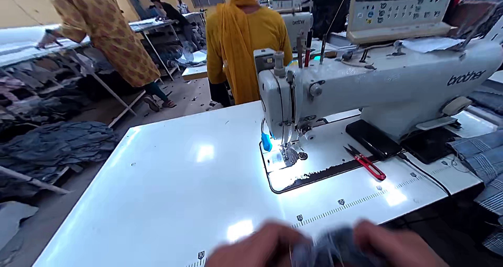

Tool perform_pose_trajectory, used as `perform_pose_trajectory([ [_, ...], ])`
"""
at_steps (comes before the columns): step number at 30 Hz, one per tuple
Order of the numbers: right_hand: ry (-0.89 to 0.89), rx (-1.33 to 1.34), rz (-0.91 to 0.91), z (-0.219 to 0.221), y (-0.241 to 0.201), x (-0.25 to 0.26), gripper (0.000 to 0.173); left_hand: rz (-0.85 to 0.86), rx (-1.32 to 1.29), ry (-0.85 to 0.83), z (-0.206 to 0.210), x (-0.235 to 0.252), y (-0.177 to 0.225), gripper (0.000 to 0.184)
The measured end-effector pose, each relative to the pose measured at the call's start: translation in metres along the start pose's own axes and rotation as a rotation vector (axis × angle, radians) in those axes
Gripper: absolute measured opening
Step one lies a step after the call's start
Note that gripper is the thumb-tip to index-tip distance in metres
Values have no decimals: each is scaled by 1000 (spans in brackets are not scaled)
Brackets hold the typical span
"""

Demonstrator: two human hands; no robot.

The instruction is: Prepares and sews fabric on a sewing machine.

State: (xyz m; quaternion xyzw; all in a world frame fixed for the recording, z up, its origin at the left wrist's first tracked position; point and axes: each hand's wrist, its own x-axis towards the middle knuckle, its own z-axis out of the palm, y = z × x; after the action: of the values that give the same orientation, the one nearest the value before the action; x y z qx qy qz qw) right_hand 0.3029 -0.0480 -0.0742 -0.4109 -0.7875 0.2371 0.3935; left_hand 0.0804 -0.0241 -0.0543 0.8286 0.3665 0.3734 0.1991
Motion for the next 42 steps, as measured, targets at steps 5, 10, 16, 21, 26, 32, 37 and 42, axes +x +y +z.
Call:
perform_pose_trajectory([
  [5,-450,54,617,9,77,79,35,-590,-42,-442,41,82,-102,30],
  [10,-779,-324,644,5,93,75,37,-706,128,-648,67,92,-120,32],
  [16,-791,-255,644,-62,93,72,36,-697,89,-699,69,99,-124,36],
  [21,-347,-699,523,-29,124,74,23,-737,64,-686,73,101,-126,36],
  [26,-153,-519,43,62,108,43,35,-724,64,-697,72,103,-128,34],
  [32,-20,-690,-39,88,128,27,33,-730,92,-651,64,79,-116,39],
  [37,-12,-743,-50,90,128,27,33,-636,127,-537,34,25,-94,39],
  [42,-33,-743,-36,91,123,29,33,-744,-231,-282,26,35,-118,28],
])
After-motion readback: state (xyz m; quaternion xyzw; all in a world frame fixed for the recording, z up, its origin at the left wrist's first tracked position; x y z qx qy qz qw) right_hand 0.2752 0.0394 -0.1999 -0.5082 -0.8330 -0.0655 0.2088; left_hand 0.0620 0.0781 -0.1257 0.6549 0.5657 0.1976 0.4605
